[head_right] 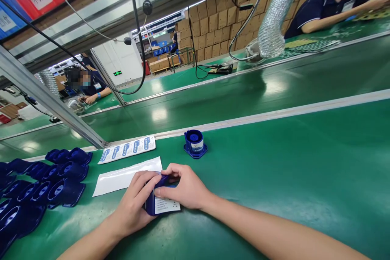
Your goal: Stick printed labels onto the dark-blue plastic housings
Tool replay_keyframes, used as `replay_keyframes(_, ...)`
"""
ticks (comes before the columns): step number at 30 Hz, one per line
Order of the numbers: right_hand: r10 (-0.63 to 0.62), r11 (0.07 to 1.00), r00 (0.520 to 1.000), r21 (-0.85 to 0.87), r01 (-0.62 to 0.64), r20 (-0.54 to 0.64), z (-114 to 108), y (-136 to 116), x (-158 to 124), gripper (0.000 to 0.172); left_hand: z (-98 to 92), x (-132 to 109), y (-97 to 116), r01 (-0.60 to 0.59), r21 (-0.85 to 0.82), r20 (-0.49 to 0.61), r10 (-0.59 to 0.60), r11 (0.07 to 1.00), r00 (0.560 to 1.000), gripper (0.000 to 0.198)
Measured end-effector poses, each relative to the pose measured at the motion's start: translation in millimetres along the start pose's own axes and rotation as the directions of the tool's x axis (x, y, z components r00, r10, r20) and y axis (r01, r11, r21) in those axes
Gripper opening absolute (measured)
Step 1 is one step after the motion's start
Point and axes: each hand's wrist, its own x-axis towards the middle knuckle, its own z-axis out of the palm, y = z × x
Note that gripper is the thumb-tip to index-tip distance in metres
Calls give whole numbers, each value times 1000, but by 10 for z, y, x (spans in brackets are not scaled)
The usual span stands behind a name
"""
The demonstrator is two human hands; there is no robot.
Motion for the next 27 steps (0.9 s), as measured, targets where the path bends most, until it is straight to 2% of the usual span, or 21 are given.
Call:
replay_keyframes(4,58,994,997,86,-62,49,-67,66,84,41,13,21,14,38,-47,-19,-39,998,999,82)
replay_keyframes(8,50,980,997,188,-61,62,-126,85,103,69,66,24,-6,91,-76,-163,-102,993,981,81)
replay_keyframes(10,45,958,997,279,-62,67,-93,83,63,78,113,19,-31,161,-84,-266,-178,983,947,87)
replay_keyframes(13,-18,914,985,402,-53,170,47,94,-29,83,206,32,-50,297,-96,-420,-309,950,853,97)
replay_keyframes(15,-71,905,967,423,-41,245,153,111,-79,88,275,57,-33,377,-95,-478,-375,921,795,105)
replay_keyframes(16,-74,912,967,410,-32,242,191,121,-94,86,306,69,-17,402,-92,-484,-393,911,781,110)
replay_keyframes(18,-27,942,988,336,-25,149,218,134,-100,74,345,81,14,428,-95,-439,-423,899,792,118)
replay_keyframes(21,-5,989,1000,147,6,-8,130,120,-58,53,305,39,3,433,-156,-320,-460,888,828,122)
replay_keyframes(24,-81,997,996,-15,82,40,-31,60,-8,47,166,-46,-109,433,-256,-197,-485,864,852,127)
replay_keyframes(27,-90,984,986,-138,110,143,-140,-3,4,52,29,-104,-239,442,-353,-45,-487,825,872,124)
